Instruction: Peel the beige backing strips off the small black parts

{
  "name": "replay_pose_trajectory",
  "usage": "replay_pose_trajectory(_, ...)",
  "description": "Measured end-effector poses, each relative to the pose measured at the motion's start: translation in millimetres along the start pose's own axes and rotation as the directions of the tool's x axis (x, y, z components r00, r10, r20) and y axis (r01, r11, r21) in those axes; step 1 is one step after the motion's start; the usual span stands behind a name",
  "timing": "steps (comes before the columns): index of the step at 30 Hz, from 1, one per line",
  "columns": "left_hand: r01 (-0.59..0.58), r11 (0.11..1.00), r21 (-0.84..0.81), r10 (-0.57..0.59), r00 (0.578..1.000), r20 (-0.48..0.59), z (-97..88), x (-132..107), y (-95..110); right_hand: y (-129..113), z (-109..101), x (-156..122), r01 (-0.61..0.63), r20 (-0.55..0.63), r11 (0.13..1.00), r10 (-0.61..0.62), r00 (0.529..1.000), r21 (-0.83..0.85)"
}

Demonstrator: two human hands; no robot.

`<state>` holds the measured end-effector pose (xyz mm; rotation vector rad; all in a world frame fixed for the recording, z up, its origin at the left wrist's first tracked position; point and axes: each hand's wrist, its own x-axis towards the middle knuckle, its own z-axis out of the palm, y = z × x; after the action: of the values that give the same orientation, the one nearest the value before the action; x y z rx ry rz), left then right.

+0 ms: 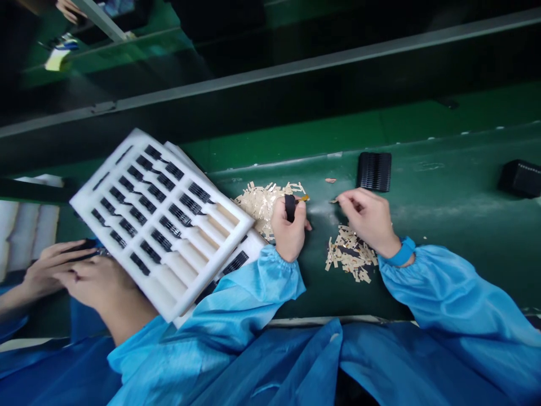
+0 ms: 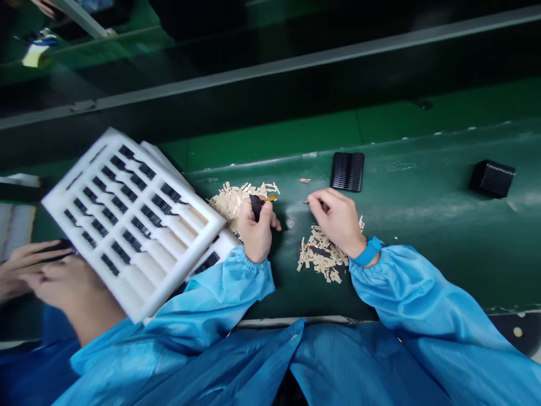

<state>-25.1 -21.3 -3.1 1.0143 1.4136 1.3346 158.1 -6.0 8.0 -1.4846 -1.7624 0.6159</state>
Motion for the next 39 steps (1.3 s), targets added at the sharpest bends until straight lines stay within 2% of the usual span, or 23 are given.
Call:
replay_pose_trajectory(2,-0.011,0.999,-0.034,0.012,1.0,0.006,1.4,-2.5,0.9,-2.2,4.0,-0.5,0.119,0.121,0.992,-0.112,0.986,-0.05)
replay_pose_trajectory(5,-0.024,1.0,-0.018,0.025,0.999,0.035,3.0,-7.9,3.5,-5.1,6.0,-1.6,0.195,0.185,0.981,-0.188,0.965,-0.019)
replay_pose_trajectory(7,-0.006,0.999,-0.033,0.008,0.998,0.068,4.3,-11.7,5.4,-6.3,2.7,-2.0,0.165,0.155,0.986,-0.165,0.974,0.018)
replay_pose_trajectory(9,0.067,0.996,-0.051,-0.057,0.983,0.176,6.0,-15.2,7.2,-6.6,-2.7,-2.3,0.111,0.086,0.993,-0.113,0.99,0.026)
replay_pose_trajectory(11,0.174,0.985,-0.005,-0.162,0.928,0.336,7.4,-16.9,9.0,-6.1,-7.5,-2.6,0.055,-0.007,0.998,-0.055,0.998,0.021)
replay_pose_trajectory(13,0.222,0.97,0.097,-0.242,0.875,0.42,7.3,-14.7,10.0,-5.0,-9.9,-2.8,0.013,-0.082,0.999,-0.01,0.997,0.032)
replay_pose_trajectory(14,0.203,0.968,0.145,-0.245,0.882,0.403,6.2,-11.9,9.9,-4.4,-10.3,-2.9,-0.003,-0.107,0.999,0.008,0.994,0.044)
replay_pose_trajectory(16,0.093,0.968,0.232,-0.154,0.953,0.26,2.3,-4.2,8.0,-3.9,-10.4,-3.1,-0.035,-0.126,0.996,0.045,0.991,0.082)
replay_pose_trajectory(17,0.014,0.959,0.284,-0.062,0.985,0.162,-0.3,-0.2,6.4,-4.2,-10.6,-3.2,-0.056,-0.117,0.993,0.068,0.991,0.109)
replay_pose_trajectory(18,-0.079,0.935,0.346,0.056,0.995,0.077,-3.0,3.2,4.4,-4.8,-11.1,-3.2,-0.08,-0.092,0.986,0.094,0.991,0.145)
replay_pose_trajectory(19,-0.186,0.892,0.411,0.187,0.982,0.036,-5.6,5.4,2.2,-5.8,-12.1,-3.1,-0.109,-0.045,0.975,0.119,0.992,0.192)
replay_pose_trajectory(20,-0.31,0.831,0.462,0.317,0.946,0.064,-8.0,6.5,0.0,-6.9,-13.6,-2.8,-0.146,0.029,0.958,0.143,0.989,0.246)
replay_pose_trajectory(22,-0.565,0.663,0.491,0.507,0.821,0.26,-11.5,5.4,-3.7,-9.0,-17.2,-1.7,-0.248,0.231,0.908,0.175,0.957,0.339)
replay_pose_trajectory(24,-0.736,0.516,0.437,0.575,0.676,0.46,-13.3,2.4,-5.5,-10.2,-20.9,0.0,-0.351,0.408,0.864,0.192,0.892,0.361)
replay_pose_trajectory(25,-0.779,0.473,0.412,0.585,0.627,0.514,-13.6,1.1,-5.6,-10.4,-22.5,0.9,-0.388,0.456,0.853,0.207,0.865,0.349)
replay_pose_trajectory(27,-0.816,0.427,0.39,0.614,0.578,0.537,-13.4,-0.1,-4.7,-10.5,-25.0,2.2,-0.417,0.484,0.852,0.233,0.844,0.316)
replay_pose_trajectory(30,-0.843,0.389,0.372,0.65,0.538,0.538,-12.5,0.9,-3.6,-11.1,-28.0,3.5,-0.437,0.504,0.843,0.242,0.829,0.315)
replay_pose_trajectory(32,-0.853,0.39,0.347,0.661,0.522,0.54,-12.1,1.9,-4.6,-11.6,-29.6,4.4,-0.484,0.554,0.807,0.246,0.795,0.337)
replay_pose_trajectory(33,-0.849,0.402,0.343,0.657,0.528,0.539,-12.0,2.2,-5.5,-11.7,-30.3,5.0,-0.513,0.579,0.784,0.25,0.776,0.349)
replay_pose_trajectory(34,-0.833,0.425,0.354,0.636,0.553,0.538,-11.9,2.2,-6.3,-11.7,-30.7,5.7,-0.537,0.592,0.764,0.259,0.763,0.358)
replay_pose_trajectory(35,-0.801,0.462,0.382,0.596,0.599,0.534,-11.6,2.0,-6.8,-11.4,-30.9,6.5,-0.55,0.585,0.75,0.273,0.763,0.368)
replay_pose_trajectory(37,-0.669,0.591,0.45,0.453,0.737,0.501,-10.5,1.1,-6.2,-10.9,-30.6,7.7,-0.535,0.507,0.748,0.309,0.805,0.394)
replay_pose_trajectory(39,-0.451,0.777,0.438,0.256,0.863,0.435,-8.3,0.1,-2.9,-10.8,-29.3,8.2,-0.486,0.384,0.771,0.337,0.86,0.412)
